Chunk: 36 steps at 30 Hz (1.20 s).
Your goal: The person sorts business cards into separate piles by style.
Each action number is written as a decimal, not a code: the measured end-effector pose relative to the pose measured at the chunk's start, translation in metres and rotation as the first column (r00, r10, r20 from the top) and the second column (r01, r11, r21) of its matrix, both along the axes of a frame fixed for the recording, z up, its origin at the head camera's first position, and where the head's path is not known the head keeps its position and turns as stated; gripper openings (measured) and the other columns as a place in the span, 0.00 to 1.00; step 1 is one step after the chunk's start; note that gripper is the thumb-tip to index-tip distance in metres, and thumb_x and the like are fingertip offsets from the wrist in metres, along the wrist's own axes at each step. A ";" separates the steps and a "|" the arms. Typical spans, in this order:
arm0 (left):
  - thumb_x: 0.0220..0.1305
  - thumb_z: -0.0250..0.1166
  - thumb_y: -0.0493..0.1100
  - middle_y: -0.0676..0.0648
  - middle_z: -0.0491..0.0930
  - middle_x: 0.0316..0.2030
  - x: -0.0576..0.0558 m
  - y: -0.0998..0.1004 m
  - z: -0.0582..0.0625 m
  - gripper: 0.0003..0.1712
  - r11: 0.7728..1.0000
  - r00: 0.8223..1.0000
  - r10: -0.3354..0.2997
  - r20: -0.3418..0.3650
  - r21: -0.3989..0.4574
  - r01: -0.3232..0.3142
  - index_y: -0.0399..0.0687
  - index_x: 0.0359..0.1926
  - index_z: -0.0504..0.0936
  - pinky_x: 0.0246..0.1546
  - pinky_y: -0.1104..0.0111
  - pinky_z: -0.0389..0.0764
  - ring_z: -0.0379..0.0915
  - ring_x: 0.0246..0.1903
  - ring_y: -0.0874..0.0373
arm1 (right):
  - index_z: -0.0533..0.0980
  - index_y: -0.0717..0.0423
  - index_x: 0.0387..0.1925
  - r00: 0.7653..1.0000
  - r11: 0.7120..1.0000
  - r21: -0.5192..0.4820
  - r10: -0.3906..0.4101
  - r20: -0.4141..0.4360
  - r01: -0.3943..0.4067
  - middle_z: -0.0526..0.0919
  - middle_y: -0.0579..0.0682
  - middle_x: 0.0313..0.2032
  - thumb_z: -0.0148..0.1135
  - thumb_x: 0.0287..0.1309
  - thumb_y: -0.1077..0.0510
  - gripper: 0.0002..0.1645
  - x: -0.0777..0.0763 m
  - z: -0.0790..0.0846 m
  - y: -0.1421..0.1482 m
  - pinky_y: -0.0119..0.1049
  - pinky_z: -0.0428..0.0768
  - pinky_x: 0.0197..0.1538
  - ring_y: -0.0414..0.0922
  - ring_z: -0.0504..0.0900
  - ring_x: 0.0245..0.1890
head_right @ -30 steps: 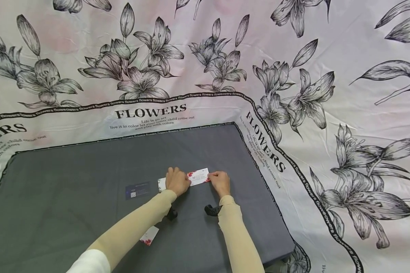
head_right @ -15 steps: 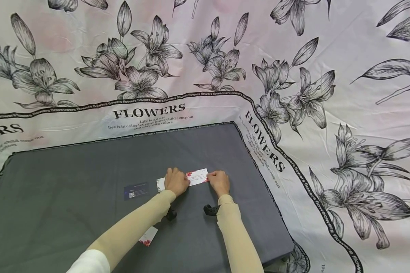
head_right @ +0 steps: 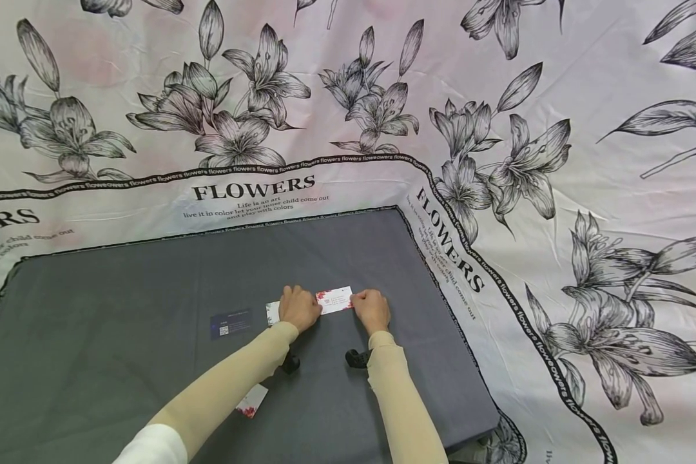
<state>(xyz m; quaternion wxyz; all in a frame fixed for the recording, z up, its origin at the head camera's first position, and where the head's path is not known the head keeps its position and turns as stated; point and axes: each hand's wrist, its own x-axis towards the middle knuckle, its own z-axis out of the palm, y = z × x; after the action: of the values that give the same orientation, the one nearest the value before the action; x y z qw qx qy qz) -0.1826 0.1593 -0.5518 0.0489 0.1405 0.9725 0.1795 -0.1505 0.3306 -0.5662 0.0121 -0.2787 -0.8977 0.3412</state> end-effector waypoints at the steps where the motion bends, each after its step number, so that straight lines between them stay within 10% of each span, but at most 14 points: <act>1: 0.56 0.61 0.45 0.41 0.76 0.32 0.000 0.000 -0.001 0.13 1.000 1.000 0.000 -0.002 0.004 0.000 0.45 0.18 0.81 0.43 0.54 0.70 0.65 0.39 0.46 | 0.85 0.53 0.33 1.000 1.000 0.001 0.000 0.005 0.000 0.86 0.50 0.33 0.63 0.56 0.47 0.14 0.000 -0.001 0.000 0.36 0.68 0.28 0.46 0.78 0.29; 27: 0.57 0.61 0.47 0.42 0.76 0.33 0.003 0.004 -0.014 0.13 0.993 0.990 -0.009 -0.143 -0.114 -0.008 0.42 0.26 0.84 0.39 0.57 0.70 0.65 0.37 0.48 | 0.83 0.49 0.33 0.999 0.992 0.126 0.025 0.041 -0.030 0.85 0.49 0.32 0.59 0.57 0.47 0.13 -0.002 -0.005 -0.008 0.37 0.69 0.25 0.45 0.78 0.28; 36: 0.59 0.63 0.45 0.47 0.75 0.30 0.012 -0.003 0.010 0.11 0.985 0.962 -0.051 -0.268 0.144 0.093 0.47 0.22 0.83 0.37 0.60 0.67 0.64 0.35 0.50 | 0.83 0.58 0.34 0.993 0.989 -0.151 -0.018 -0.114 0.001 0.82 0.52 0.30 0.62 0.57 0.47 0.17 0.006 -0.006 0.007 0.33 0.67 0.28 0.44 0.72 0.27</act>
<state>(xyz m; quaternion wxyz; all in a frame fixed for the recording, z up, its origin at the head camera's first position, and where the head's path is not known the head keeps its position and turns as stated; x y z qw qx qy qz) -0.1708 0.1560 -0.5422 -0.0855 0.2018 0.9476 0.2323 -0.1445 0.3380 -0.5718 0.0444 -0.2630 -0.8658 0.4234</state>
